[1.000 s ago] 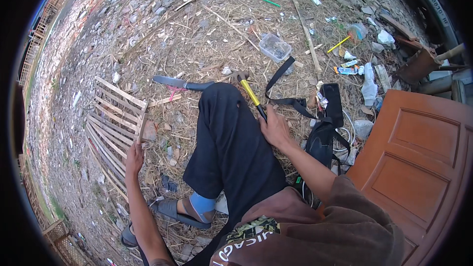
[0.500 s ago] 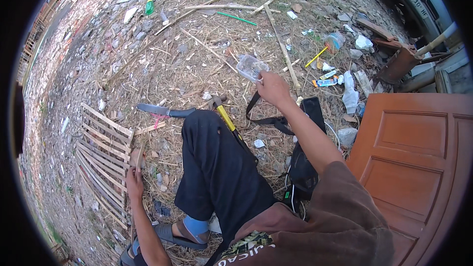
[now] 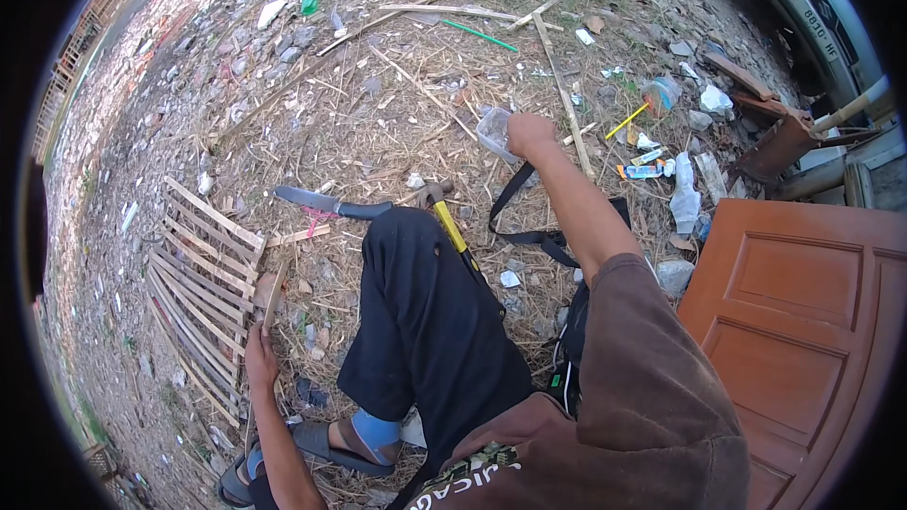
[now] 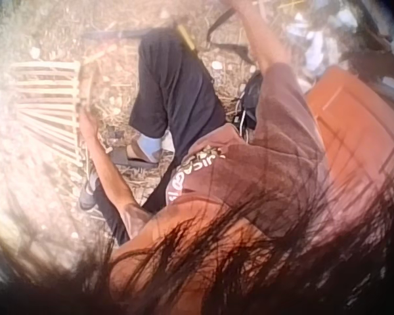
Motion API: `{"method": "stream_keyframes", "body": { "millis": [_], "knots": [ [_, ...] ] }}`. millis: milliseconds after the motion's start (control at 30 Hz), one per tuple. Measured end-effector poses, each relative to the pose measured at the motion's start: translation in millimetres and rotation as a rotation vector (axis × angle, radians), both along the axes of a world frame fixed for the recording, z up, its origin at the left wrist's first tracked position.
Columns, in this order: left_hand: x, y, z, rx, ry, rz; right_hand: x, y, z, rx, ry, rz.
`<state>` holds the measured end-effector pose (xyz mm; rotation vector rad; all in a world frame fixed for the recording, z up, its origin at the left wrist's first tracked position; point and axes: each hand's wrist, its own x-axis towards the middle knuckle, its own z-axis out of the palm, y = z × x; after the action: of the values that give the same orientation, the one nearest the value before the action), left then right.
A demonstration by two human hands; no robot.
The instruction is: The person assembles a bamboo lattice by hammering nails into cross-members using a hammer and placing small nails from a container.
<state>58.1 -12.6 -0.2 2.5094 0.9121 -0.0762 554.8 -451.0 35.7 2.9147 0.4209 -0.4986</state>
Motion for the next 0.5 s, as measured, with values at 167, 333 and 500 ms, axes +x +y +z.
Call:
{"method": "stream_keyframes", "body": {
  "millis": [167, 333, 500],
  "knots": [
    [-2, 3, -1, -0.049, 0.011, 0.015, 3, -4, -6, 0.030, -0.068, 0.024],
    [-8, 4, -8, -0.022, -0.087, -0.001, 4, -2, -12, 0.007, -0.064, 0.042],
    [-10, 6, 2, -0.075, -0.081, 0.026, 25, -20, -12, 0.179, 0.055, 0.030]
  ]
}}
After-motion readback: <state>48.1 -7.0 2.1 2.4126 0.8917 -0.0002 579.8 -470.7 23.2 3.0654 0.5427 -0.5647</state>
